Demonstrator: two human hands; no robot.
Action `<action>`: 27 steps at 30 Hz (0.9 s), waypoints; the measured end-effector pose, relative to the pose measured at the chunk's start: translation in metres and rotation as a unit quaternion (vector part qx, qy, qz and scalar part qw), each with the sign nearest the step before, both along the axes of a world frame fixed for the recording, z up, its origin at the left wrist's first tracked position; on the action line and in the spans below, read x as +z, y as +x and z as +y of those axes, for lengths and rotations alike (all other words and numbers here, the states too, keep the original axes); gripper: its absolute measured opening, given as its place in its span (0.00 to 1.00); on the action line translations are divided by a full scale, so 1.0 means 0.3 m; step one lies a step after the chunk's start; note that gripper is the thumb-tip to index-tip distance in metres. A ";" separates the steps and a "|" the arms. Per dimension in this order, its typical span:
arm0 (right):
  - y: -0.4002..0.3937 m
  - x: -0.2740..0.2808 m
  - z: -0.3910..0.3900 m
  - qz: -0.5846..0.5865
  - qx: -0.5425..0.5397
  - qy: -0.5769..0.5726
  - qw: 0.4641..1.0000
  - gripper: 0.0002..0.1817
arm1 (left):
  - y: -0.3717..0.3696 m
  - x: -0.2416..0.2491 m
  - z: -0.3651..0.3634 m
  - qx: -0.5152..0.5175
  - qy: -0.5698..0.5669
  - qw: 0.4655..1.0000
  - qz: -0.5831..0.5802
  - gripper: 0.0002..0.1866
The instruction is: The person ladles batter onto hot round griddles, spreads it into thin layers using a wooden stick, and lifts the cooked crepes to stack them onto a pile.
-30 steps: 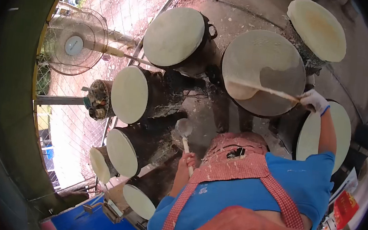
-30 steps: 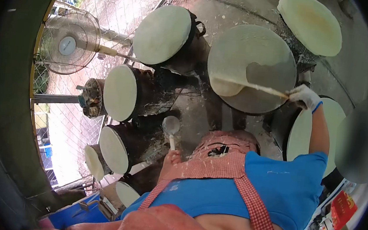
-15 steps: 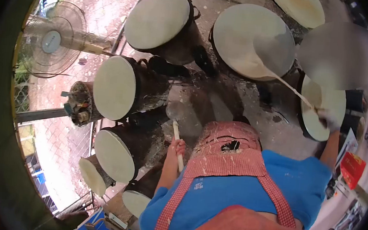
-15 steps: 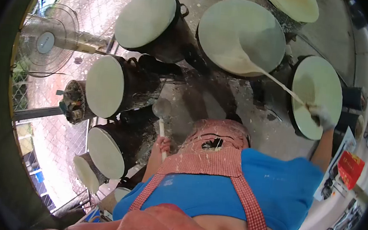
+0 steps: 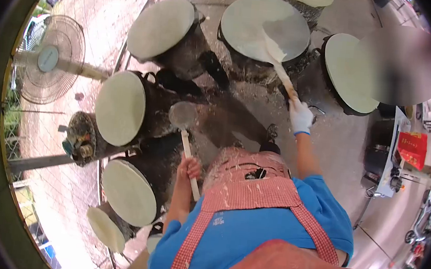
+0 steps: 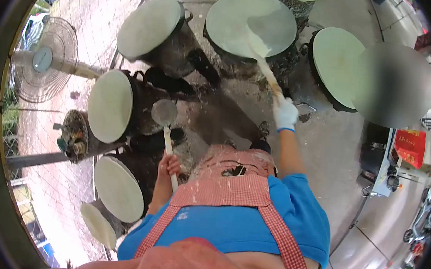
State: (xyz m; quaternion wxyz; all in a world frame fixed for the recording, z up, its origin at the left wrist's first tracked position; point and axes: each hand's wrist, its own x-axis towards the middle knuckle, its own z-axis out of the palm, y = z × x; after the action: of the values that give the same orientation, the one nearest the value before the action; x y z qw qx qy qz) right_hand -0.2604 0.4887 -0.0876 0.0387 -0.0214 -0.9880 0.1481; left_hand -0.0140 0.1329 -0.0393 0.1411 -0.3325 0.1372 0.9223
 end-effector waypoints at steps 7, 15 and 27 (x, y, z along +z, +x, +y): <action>-0.102 -0.031 -0.230 0.021 0.040 -0.295 0.954 0.13 | 0.040 -0.044 0.035 0.109 0.119 0.985 0.057 0.20; -0.208 0.119 -0.017 0.086 -0.012 -0.268 0.959 0.16 | 0.035 0.043 0.081 0.119 0.116 0.972 0.164 0.25; -0.386 0.128 0.020 0.055 -0.025 -0.243 0.968 0.17 | -0.071 0.030 0.131 0.093 0.156 0.977 0.108 0.21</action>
State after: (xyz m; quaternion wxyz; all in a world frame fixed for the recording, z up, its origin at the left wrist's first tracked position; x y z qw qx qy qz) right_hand -0.3763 0.4949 -0.0492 0.0901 -0.0465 -0.9178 0.3840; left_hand -0.0354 0.1722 -0.0302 0.0896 -0.2161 -0.0255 0.9719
